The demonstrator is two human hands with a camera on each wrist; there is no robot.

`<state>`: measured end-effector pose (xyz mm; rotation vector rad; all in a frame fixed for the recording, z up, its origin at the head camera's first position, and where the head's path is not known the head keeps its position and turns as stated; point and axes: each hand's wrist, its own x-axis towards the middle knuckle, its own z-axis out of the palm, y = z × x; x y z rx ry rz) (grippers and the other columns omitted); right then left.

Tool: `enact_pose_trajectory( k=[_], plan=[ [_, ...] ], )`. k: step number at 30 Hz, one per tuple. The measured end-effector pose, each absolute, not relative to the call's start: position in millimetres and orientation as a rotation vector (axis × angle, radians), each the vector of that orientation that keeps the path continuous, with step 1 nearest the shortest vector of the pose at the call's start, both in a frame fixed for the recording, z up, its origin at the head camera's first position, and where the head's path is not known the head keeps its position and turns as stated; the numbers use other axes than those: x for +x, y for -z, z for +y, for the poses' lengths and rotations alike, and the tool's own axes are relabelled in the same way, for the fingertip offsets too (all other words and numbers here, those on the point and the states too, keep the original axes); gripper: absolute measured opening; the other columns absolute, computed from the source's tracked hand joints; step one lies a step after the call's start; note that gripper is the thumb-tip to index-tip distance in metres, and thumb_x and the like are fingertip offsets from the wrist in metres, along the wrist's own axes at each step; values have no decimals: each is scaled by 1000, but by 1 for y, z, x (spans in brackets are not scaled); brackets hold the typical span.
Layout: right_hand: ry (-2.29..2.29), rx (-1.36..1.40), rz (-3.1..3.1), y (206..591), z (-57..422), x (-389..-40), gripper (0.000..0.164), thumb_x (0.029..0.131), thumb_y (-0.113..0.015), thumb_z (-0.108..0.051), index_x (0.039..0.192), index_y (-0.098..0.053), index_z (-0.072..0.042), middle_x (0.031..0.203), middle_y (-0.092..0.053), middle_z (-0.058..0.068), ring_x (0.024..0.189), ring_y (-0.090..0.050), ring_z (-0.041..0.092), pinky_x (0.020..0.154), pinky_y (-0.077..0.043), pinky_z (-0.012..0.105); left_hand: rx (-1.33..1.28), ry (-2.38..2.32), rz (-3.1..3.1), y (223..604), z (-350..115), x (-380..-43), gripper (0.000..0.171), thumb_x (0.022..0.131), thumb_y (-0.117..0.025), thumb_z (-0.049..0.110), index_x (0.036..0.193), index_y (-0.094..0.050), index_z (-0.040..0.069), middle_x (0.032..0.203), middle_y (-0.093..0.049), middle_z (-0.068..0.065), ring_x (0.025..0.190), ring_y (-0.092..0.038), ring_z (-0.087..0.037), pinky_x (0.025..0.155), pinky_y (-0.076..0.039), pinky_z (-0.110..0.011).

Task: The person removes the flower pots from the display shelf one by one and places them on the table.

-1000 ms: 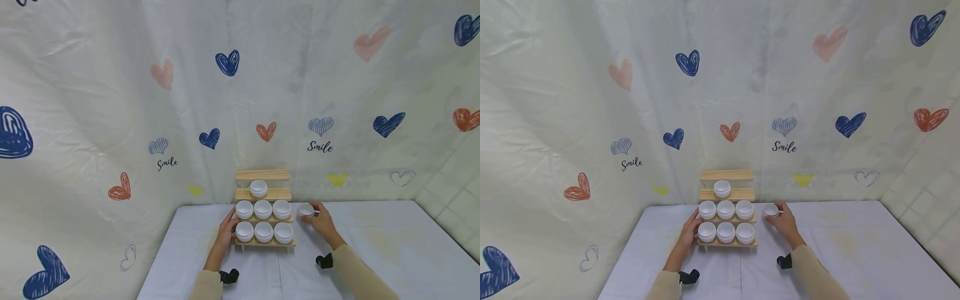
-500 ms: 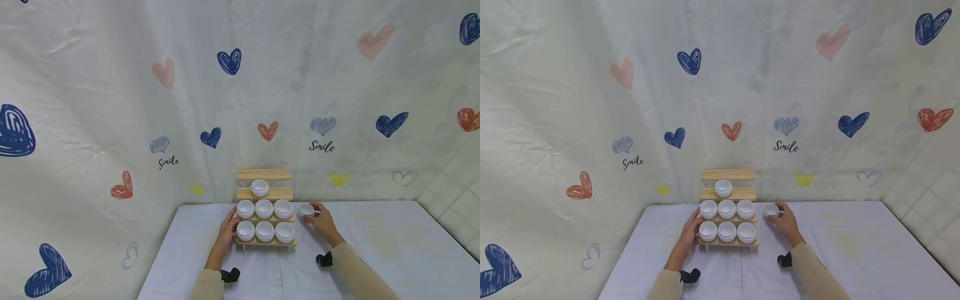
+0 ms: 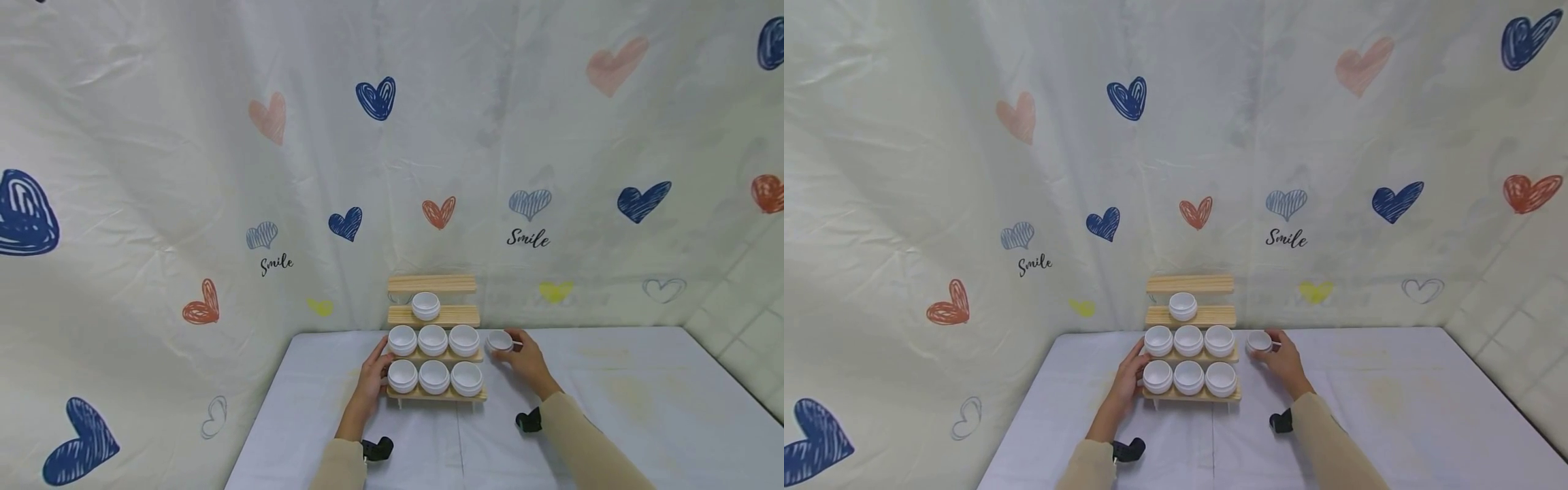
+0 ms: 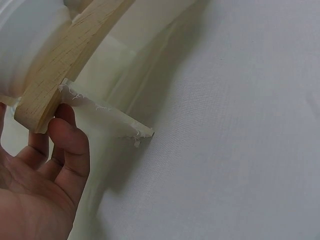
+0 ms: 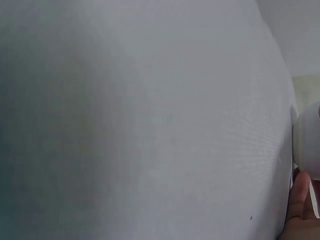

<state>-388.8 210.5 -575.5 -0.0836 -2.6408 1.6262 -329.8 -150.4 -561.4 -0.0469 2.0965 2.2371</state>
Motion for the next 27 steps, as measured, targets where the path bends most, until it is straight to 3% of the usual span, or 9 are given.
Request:
enact_pose_trajectory(
  k=[4,12,27],
  plan=[
    [-1635,-67,-2644,577,211,-390,75,87,-80,-19,148,-41,1,149,-45,28,131,-51,45,104,-45,52,-54,-2234,2091,563,-151,-332,61,99,-56,31,158,-39,31,116,-68,0,97,-62,-11,71,-51,-29],
    [-1628,-54,-2680,574,211,-392,75,88,-79,-19,150,-41,0,150,-44,28,133,-49,46,108,-44,55,-47,-2220,2102,563,-152,-330,61,100,-55,30,158,-39,31,122,-68,-8,99,-62,-13,72,-51,-30],
    [-1600,44,-2711,568,214,-394,74,89,-80,-21,150,-43,0,147,-48,28,128,-54,44,102,-48,48,-32,-2229,2089,564,-153,-331,61,102,-52,34,160,-36,30,125,-66,-3,100,-61,-12,69,-53,-31]
  ],
)
